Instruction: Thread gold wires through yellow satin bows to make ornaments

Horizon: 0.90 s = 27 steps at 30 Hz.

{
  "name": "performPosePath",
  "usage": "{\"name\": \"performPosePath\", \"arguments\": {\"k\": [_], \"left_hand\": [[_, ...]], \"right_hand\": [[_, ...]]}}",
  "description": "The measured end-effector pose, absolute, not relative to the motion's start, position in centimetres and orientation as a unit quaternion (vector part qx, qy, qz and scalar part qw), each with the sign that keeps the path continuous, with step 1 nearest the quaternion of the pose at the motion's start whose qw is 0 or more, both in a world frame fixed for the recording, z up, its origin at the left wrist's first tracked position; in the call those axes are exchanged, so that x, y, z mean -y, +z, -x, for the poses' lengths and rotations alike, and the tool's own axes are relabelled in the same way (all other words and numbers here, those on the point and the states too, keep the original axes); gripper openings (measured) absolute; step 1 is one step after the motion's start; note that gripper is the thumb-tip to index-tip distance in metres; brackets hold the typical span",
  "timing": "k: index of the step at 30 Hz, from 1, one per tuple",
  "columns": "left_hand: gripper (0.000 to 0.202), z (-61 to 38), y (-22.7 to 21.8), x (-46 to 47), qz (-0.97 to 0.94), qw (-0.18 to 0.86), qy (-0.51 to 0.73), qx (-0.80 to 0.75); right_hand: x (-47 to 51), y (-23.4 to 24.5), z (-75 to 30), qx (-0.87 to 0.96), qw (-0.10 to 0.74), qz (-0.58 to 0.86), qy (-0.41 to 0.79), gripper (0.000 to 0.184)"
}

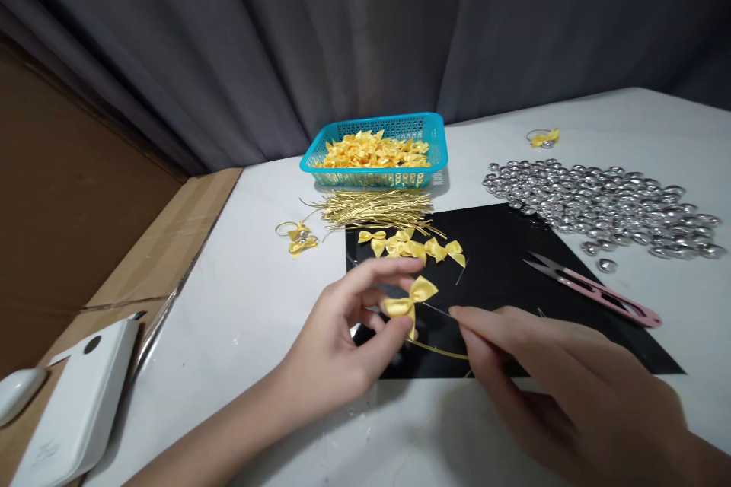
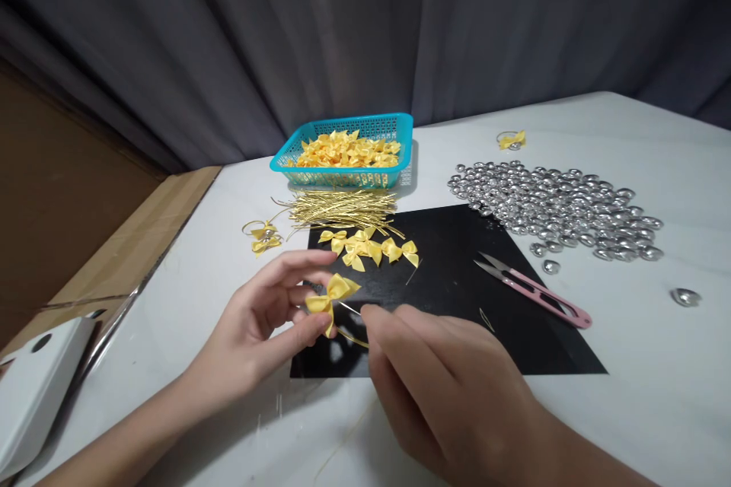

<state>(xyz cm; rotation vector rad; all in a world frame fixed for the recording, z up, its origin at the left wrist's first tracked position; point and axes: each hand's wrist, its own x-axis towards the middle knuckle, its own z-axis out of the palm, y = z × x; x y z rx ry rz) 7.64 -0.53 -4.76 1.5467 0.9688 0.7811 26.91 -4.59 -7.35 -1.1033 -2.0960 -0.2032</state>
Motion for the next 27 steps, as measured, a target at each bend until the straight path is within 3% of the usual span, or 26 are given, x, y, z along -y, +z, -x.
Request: {"name": "performPosePath", "arguments": {"k": [4, 14, 27], "left_hand": [[0.039, -7.6, -5.3, 0.1, -0.569, 0.625, 0.355, -0.4], [0.019, -7.7, -4.8, -0.3, -0.476, 0.7, 0.343, -0.406], [0.012, -7.8, -4.9, -0.3, -0.5, 0.674, 0.347, -0.419]], "right_hand": [[4.7, -7.3, -26.9, 0.808, 0.39, 0.437, -0.063, 0.02], [4.2, -6.7, -26.5, 0.795, 0.388, 0.465, -0.002, 0.014], [4.8, -6.1, -26.8, 0.766, 0.387, 0.513, -0.013, 0.017]]}}
